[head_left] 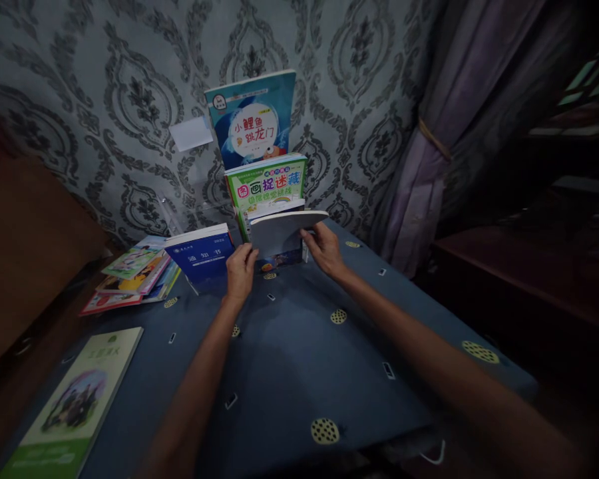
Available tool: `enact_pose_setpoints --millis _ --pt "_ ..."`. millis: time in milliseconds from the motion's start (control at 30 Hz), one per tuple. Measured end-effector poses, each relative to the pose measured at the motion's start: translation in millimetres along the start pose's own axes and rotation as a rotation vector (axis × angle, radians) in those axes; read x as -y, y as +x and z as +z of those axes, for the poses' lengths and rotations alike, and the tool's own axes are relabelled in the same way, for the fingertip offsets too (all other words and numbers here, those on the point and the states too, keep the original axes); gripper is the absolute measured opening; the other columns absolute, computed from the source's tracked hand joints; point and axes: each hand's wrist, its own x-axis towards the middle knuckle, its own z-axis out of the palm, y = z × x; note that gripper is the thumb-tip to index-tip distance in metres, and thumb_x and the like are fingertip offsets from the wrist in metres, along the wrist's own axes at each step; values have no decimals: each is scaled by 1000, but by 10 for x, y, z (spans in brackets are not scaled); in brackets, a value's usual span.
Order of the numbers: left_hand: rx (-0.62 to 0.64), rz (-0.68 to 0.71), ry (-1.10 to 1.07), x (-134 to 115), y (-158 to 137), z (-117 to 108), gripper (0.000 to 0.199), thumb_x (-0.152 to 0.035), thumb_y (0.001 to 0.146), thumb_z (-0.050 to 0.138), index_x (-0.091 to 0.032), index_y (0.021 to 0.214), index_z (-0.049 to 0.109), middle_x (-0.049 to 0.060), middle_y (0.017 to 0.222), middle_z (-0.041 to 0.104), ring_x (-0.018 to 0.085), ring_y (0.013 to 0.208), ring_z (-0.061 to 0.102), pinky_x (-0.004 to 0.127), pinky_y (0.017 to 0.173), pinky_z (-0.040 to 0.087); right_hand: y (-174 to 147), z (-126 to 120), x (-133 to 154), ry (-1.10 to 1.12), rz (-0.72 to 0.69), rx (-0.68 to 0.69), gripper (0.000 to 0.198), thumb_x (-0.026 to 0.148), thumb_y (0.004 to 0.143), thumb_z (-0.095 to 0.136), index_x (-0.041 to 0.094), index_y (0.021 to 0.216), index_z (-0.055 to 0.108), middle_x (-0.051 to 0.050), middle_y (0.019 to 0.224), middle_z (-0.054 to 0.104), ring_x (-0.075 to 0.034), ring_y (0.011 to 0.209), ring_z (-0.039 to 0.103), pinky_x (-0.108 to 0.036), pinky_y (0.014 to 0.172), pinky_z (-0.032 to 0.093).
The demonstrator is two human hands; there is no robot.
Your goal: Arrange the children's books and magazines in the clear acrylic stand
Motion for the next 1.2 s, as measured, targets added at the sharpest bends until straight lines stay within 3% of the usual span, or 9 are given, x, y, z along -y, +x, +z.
enact_pose_setpoints --millis 100,200,300,400,600,1000,1100,1200 --pt "71 -16 63 45 -1 4 20 -24 94 54 -19 74 53 0 76 60 14 74 55 23 73 41 -8 6 0 54 28 20 31 53 96 52 23 99 60 -5 92 60 -22 87 61 -38 77 57" --pt "155 -59 183 35 -28 22 10 -20 95 53 -18 96 63 7 93 70 18 86 64 26 78 44 -21 12 -21 60 25 32 28 50 95 54 23 100 60 -5 91 60 -22 86 60 -38 77 57" --pt "225 -135 322 -11 -46 30 23 -20 99 49 -16 117 62 14 103 74 23 90 69 29 78 45 -47 13 -68 12 30 60 25 48 94 54 24 99 58 -5 92 61 -22 84 60 -39 76 56" --pt "257 -166 378 -34 -32 20 29 -22 100 48 -15 125 61 16 105 75 26 93 71 29 77 45 -85 22 -124 -82 31 72 22 45 94 53 24 99 57 -5 89 62 -23 82 60 -40 75 54" --pt "225 -153 370 -13 -4 7 26 -24 100 52 -20 123 65 13 109 76 23 95 71 27 79 45 -117 74 -210 -252 9 -5 20 44 94 54 25 91 54 -4 86 59 -22 77 55 -38 74 50" --pt "248 -198 526 -29 -22 33 26 -30 100 52 -19 116 70 14 97 77 24 84 71 28 70 39 -77 190 -371 -196 -1 -83 17 41 95 52 25 93 55 -5 92 56 -22 80 55 -37 72 51" --pt "244 -188 516 -32 -18 29 24 -31 100 52 -20 113 70 13 93 77 24 83 71 28 70 40 -107 200 -371 -193 11 -64 18 41 94 55 26 103 56 -4 93 56 -22 78 56 -37 72 52" --pt "241 -174 477 -23 -24 29 23 -30 100 53 -19 109 70 13 93 76 24 83 71 28 70 40 -177 208 -377 -221 34 -40 37 41 90 61 24 122 54 -5 96 59 -24 81 59 -39 72 54"
